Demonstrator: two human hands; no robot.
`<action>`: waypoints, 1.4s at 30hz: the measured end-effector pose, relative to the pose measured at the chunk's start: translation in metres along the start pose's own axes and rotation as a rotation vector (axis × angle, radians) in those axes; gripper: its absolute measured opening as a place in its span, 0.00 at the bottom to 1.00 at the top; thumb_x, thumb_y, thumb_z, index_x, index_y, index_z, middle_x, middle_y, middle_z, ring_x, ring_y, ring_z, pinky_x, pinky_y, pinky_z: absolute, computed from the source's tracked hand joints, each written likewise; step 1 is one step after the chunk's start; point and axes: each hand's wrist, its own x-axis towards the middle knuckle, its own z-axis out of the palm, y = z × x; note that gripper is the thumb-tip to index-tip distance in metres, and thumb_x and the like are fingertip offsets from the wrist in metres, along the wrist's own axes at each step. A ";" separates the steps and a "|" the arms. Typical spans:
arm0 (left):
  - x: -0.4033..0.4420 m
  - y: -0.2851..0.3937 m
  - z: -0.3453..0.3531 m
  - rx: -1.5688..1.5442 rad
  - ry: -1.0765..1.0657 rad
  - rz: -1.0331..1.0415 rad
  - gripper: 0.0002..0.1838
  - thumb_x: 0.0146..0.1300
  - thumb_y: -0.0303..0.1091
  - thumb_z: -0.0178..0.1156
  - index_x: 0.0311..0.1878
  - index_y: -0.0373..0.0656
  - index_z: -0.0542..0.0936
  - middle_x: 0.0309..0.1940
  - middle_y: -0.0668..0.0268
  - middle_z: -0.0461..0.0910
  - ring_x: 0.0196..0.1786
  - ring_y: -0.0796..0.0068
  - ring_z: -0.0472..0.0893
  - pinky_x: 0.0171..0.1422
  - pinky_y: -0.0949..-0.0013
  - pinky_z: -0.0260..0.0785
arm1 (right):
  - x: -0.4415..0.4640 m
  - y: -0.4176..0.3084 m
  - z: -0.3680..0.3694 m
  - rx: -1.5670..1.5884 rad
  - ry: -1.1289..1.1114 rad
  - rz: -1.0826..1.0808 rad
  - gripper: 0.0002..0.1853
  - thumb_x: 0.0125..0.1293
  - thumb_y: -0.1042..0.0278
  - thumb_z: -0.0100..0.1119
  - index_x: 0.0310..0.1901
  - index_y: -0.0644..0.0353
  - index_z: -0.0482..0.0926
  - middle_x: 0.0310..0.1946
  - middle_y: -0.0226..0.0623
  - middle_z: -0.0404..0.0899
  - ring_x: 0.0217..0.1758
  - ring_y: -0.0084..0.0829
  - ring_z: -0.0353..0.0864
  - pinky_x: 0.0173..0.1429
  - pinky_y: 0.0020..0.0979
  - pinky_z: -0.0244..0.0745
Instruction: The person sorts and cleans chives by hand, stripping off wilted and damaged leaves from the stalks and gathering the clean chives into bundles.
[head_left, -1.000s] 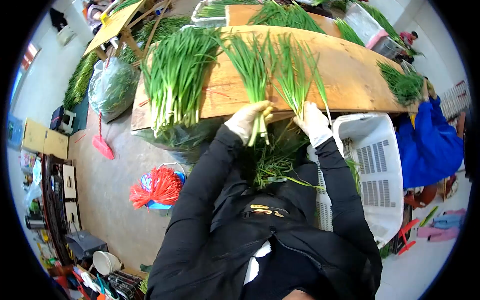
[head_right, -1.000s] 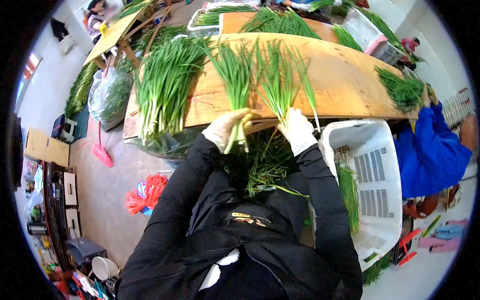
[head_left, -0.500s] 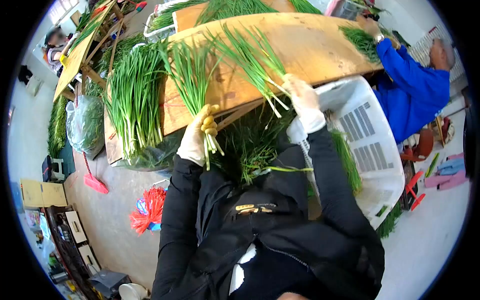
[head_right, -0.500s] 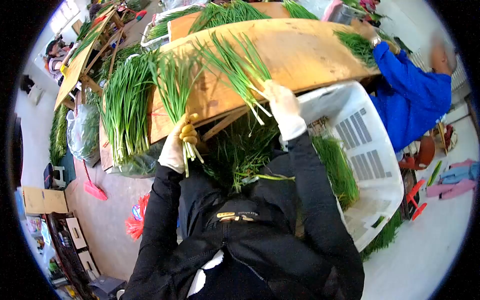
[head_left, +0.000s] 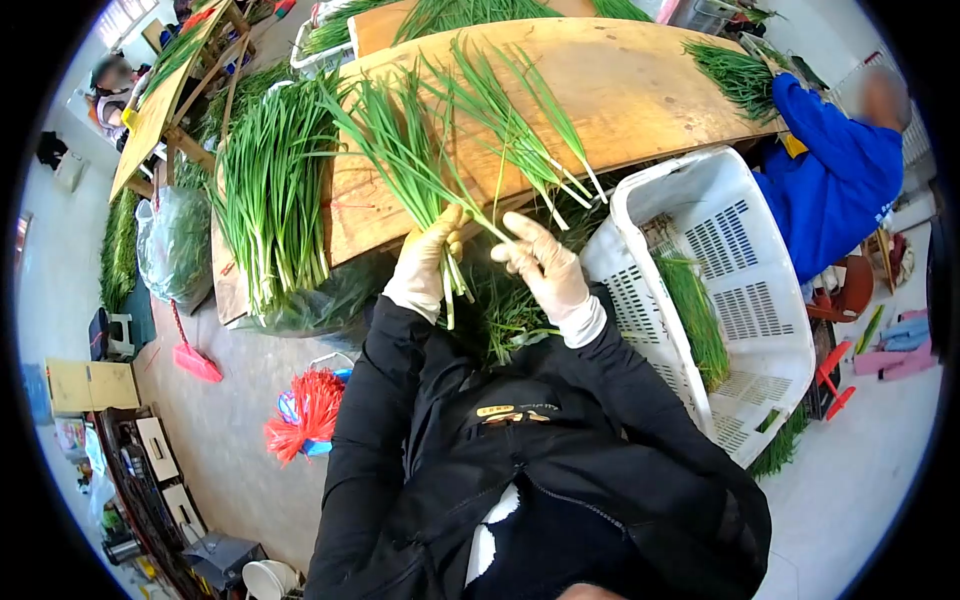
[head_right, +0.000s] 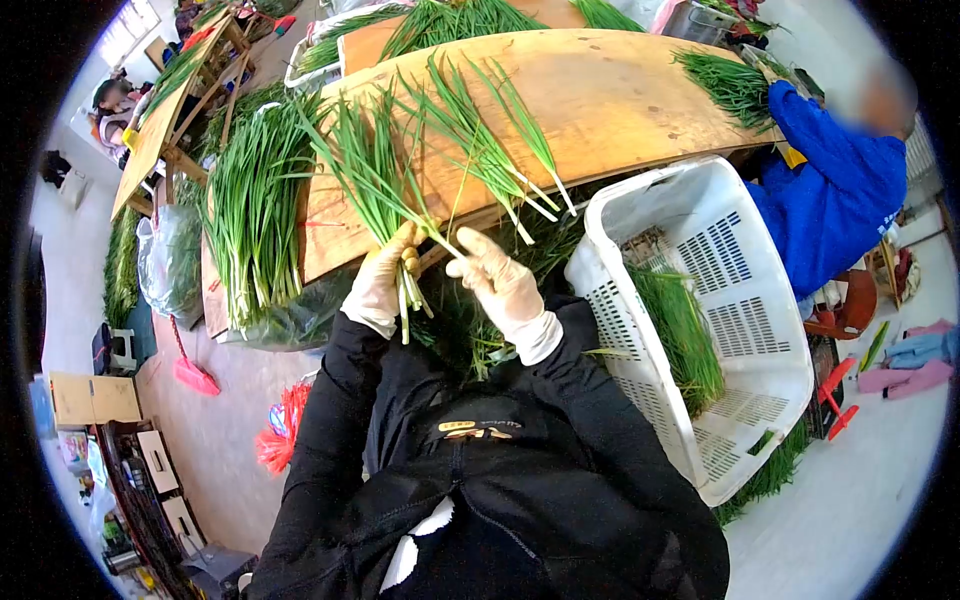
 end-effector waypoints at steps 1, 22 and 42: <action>-0.005 0.005 0.009 0.018 -0.078 0.012 0.16 0.58 0.36 0.57 0.45 0.35 0.74 0.29 0.72 0.76 0.19 0.90 0.67 0.20 0.86 0.60 | -0.005 -0.001 0.003 -0.022 -0.029 -0.002 0.23 0.60 0.80 0.50 0.58 0.58 0.63 0.35 0.33 0.80 0.32 0.16 0.74 0.37 0.18 0.72; 0.000 0.045 -0.023 0.120 -0.025 0.183 0.10 0.56 0.26 0.57 0.41 0.33 0.75 0.33 0.64 0.79 0.26 0.80 0.75 0.30 0.81 0.69 | -0.039 0.031 -0.031 -0.859 -1.479 0.510 0.15 0.57 0.55 0.53 0.32 0.60 0.77 0.31 0.40 0.75 0.36 0.36 0.77 0.41 0.35 0.72; -0.018 0.024 -0.011 -0.229 -0.061 0.058 0.16 0.58 0.35 0.58 0.47 0.37 0.73 0.21 0.75 0.71 0.18 0.89 0.68 0.21 0.86 0.62 | 0.060 -0.013 -0.093 -0.309 0.063 -0.018 0.10 0.59 0.64 0.50 0.28 0.62 0.76 0.19 0.31 0.75 0.25 0.21 0.72 0.34 0.22 0.67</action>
